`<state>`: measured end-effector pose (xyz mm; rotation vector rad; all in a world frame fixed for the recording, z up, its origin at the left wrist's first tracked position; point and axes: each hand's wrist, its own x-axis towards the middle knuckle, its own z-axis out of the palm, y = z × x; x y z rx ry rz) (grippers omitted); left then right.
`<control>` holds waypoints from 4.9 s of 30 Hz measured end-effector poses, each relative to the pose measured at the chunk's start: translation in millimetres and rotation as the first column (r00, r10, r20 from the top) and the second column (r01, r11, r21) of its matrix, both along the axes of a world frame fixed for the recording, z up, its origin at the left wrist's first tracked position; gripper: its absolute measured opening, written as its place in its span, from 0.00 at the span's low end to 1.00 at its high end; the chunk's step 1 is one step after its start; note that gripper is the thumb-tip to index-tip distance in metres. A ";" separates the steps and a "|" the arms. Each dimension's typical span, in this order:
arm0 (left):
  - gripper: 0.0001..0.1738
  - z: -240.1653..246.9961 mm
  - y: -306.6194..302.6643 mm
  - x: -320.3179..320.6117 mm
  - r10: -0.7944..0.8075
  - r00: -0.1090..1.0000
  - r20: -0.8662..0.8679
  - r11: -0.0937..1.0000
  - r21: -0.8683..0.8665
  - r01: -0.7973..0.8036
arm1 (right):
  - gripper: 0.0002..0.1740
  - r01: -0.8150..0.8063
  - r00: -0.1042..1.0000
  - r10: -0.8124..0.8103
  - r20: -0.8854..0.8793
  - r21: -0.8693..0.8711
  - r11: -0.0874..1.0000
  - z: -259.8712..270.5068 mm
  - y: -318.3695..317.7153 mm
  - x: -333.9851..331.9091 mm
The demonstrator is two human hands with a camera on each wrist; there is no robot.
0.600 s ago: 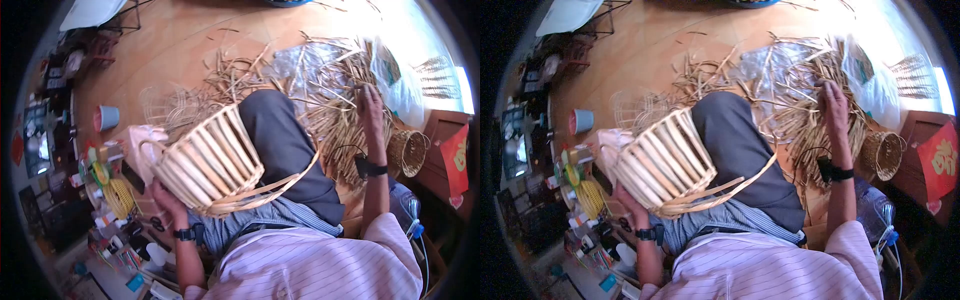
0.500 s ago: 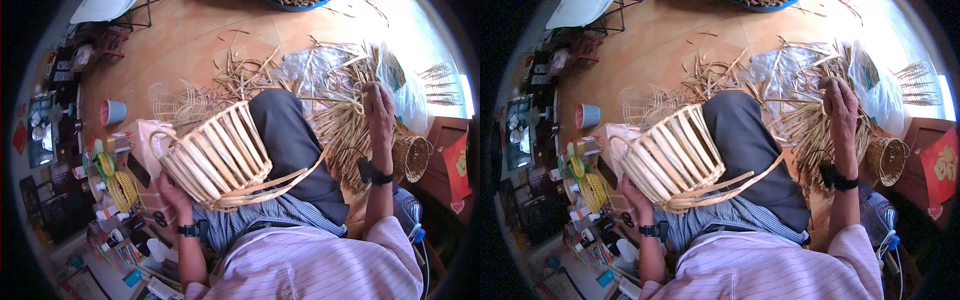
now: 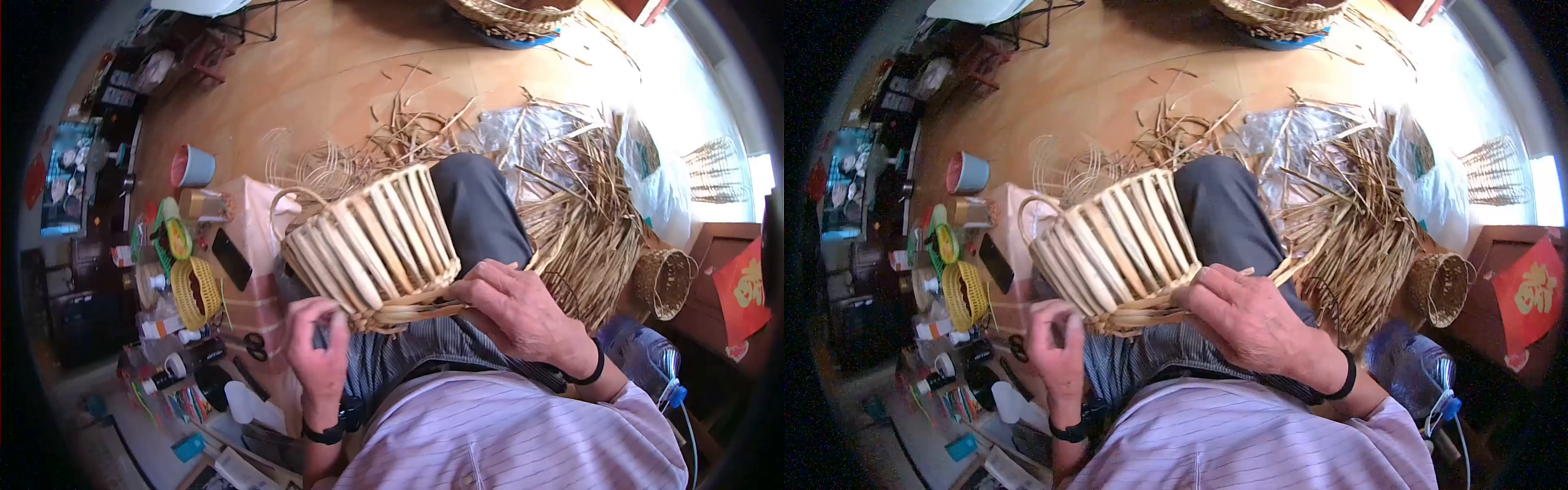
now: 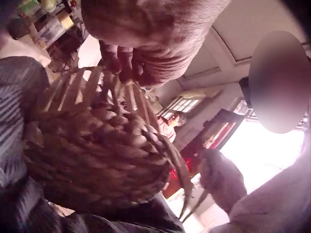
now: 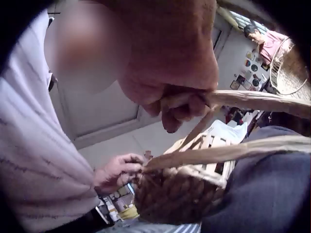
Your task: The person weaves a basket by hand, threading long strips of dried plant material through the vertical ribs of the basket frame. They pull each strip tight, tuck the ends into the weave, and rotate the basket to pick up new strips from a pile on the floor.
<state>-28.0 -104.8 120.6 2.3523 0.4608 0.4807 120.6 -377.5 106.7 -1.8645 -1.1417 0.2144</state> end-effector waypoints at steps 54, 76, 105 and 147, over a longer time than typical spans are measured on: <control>0.17 0.3 -26.1 21.3 -0.231 0.929 -0.289 0.972 -0.112 0.207 | 0.16 0.187 0.972 -0.205 -0.112 -0.156 0.970 -10.5 63.9 -33.6; 0.21 -35.7 -28.3 10.5 -0.223 0.968 -0.112 0.961 -0.191 0.199 | 0.21 0.260 0.965 -0.264 -0.003 -0.149 0.954 1.8 94.8 -47.4; 0.18 -40.2 -26.7 -5.9 -0.219 0.975 -0.028 0.975 0.016 0.220 | 0.16 0.158 0.985 -0.152 0.080 -0.076 0.985 0.3 80.0 -46.9; 0.18 -17.6 -17.2 7.8 -0.273 0.958 -0.090 0.906 -0.358 0.225 | 0.16 -0.062 0.977 0.099 0.191 -0.190 0.980 -10.5 41.6 -31.0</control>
